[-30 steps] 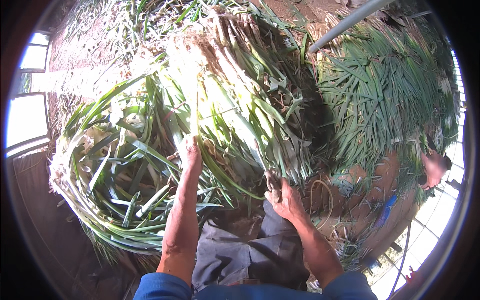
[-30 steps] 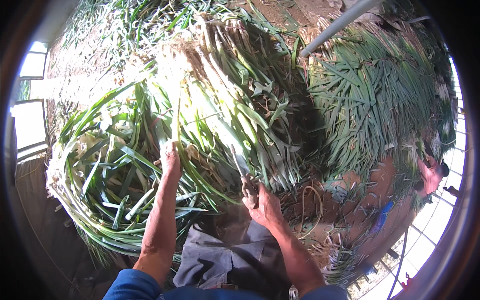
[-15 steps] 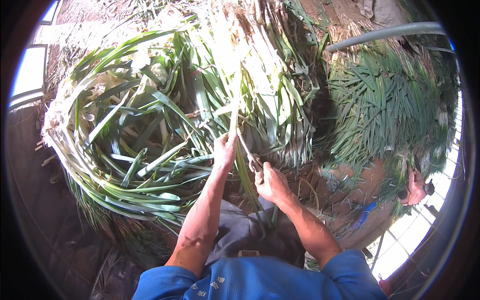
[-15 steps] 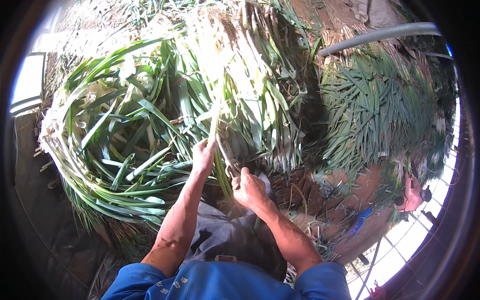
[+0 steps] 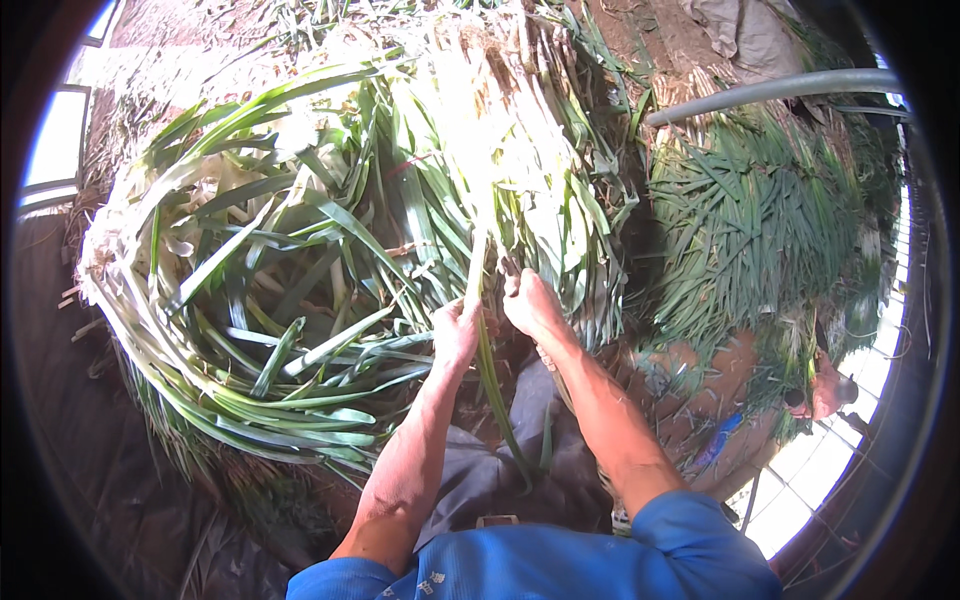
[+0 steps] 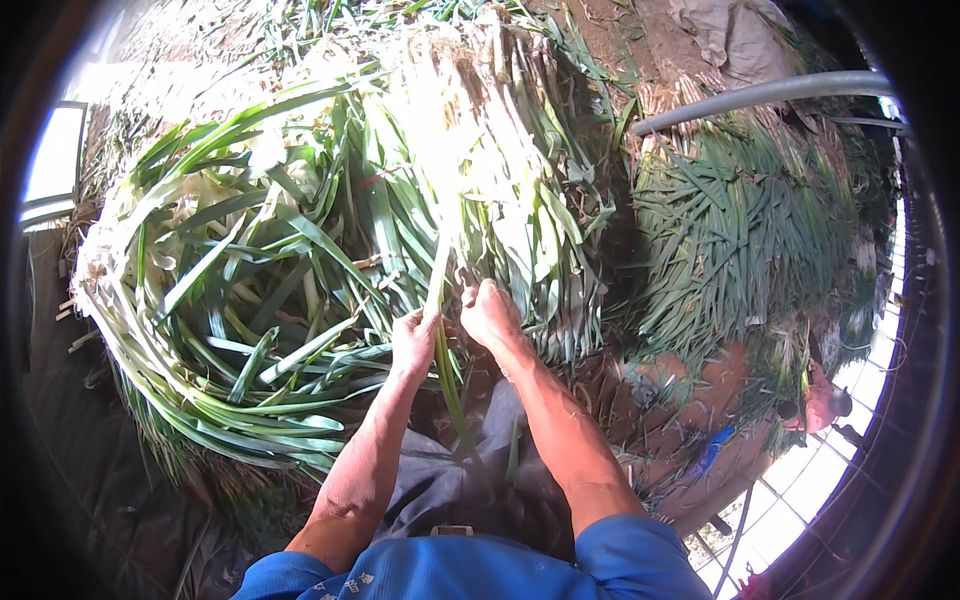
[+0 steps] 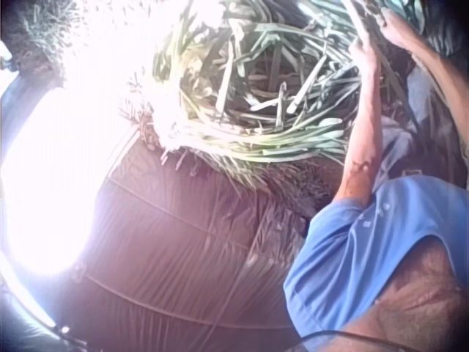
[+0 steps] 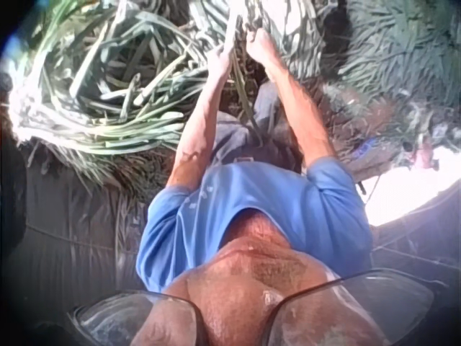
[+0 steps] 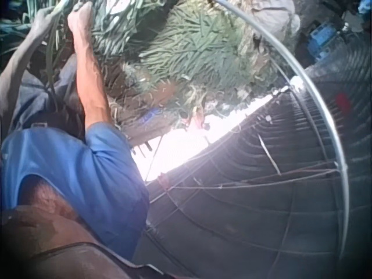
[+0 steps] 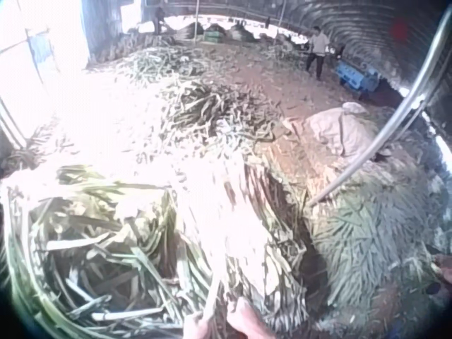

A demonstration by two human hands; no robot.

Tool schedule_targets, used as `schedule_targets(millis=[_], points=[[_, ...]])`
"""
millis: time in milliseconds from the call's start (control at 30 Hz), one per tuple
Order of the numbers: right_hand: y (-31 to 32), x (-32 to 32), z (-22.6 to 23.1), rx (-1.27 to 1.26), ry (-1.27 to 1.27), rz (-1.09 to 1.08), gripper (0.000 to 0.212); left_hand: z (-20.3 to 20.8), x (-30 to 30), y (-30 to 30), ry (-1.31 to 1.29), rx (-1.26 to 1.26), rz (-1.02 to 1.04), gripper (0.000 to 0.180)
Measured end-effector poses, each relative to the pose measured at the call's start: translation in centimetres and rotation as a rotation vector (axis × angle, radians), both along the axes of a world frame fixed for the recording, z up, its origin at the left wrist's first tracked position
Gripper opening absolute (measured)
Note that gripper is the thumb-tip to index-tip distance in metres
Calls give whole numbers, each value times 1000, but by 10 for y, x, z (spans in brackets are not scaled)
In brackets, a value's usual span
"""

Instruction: The person repeatedly picks up bundles of long green plant stalks from a large pile, separates them by hand, and places them back onto the pile. The hands work continuously to sort and arrange the stalks.

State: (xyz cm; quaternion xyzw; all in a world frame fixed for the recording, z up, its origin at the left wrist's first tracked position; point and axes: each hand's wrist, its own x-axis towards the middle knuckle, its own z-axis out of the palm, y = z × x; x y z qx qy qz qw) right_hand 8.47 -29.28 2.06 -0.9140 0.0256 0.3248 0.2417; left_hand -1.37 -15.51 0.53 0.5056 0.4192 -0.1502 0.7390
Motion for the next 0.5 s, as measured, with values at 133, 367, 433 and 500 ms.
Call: schedule_targets(millis=[133,367,433,500], points=[[20,41,-21,-2,32,-40,27,11,-4,7,24,-28,28,32],[0,88,-80,-33,-112,-2,22,71,-7,46,-174,20,163,26],[23,103,-45,26,-200,-30,23,120,-24,91,-178,101,384,26],[-10,138,-64,-167,-271,-77,29,161,-35,133,-277,305,496,25]])
